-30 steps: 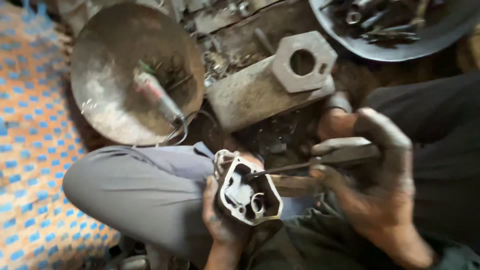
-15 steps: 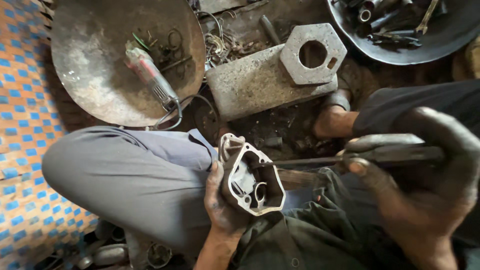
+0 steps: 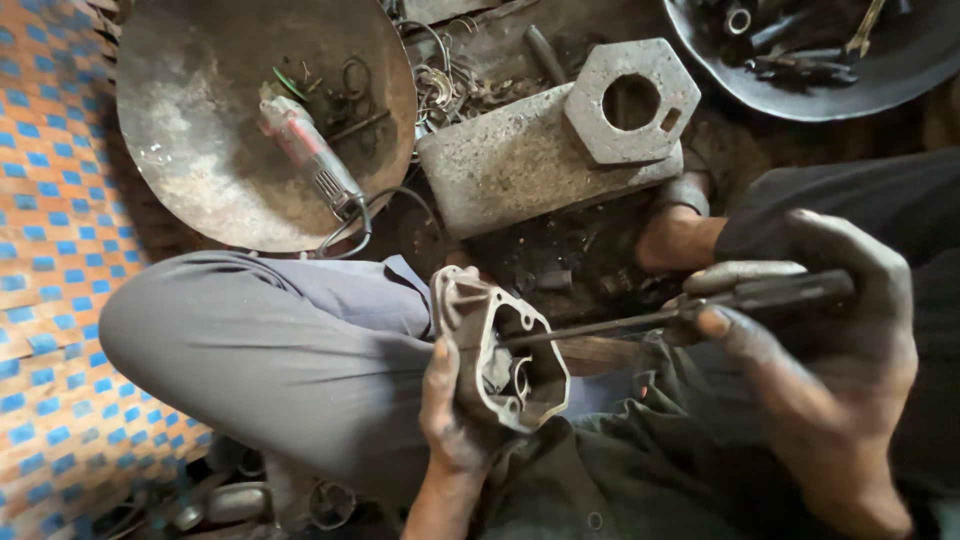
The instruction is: The person sits on the floor holding an engine crankcase cover on their lap and repeatedly files the inner machined surface and edges with a long file, repositioning the cover between strokes. A rotary tool rests in a metal basin nearby but is not used.
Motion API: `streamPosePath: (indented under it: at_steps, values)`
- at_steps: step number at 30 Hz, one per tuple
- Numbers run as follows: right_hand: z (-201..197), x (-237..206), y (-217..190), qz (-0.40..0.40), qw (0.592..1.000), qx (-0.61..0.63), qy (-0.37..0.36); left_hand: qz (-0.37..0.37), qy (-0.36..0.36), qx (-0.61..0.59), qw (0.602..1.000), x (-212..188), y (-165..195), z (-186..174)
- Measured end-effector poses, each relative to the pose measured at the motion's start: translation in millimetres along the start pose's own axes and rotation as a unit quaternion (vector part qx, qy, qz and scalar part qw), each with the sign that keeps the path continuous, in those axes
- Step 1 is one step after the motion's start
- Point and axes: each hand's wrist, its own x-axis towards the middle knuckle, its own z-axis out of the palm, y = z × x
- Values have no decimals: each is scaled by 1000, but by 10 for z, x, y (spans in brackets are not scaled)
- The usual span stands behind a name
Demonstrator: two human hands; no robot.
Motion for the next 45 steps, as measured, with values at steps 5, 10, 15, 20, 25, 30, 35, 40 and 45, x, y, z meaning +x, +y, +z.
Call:
streamPosePath:
  at_steps: [5,10,15,20,25,30,35,40,45]
  values:
    - [-36,38,28,64,995,72,22,53,-131,26,990,-71,127,-54]
    - [-58,12,98,57,993,99,7,8,-58,44,997,-119,198,-16]
    - [-92,-7,264,71,988,134,-2,35,-66,33,997,-100,25,118]
    - [-137,-17,352,59,983,176,-2,7,5,32,999,-82,21,144]
    - [-118,-33,341,50,990,134,5,14,37,33,999,-64,22,81]
    - [-88,-15,335,57,992,109,0,6,17,-2,1000,-36,-2,10]
    - [-25,12,342,43,993,111,-4,-6,-8,-12,1000,-18,1,-21]
    - [-25,-4,346,45,990,135,-5,-2,15,17,1000,-12,28,-29]
    - [-31,8,366,38,992,123,-16,-7,-5,20,1000,-11,49,4]
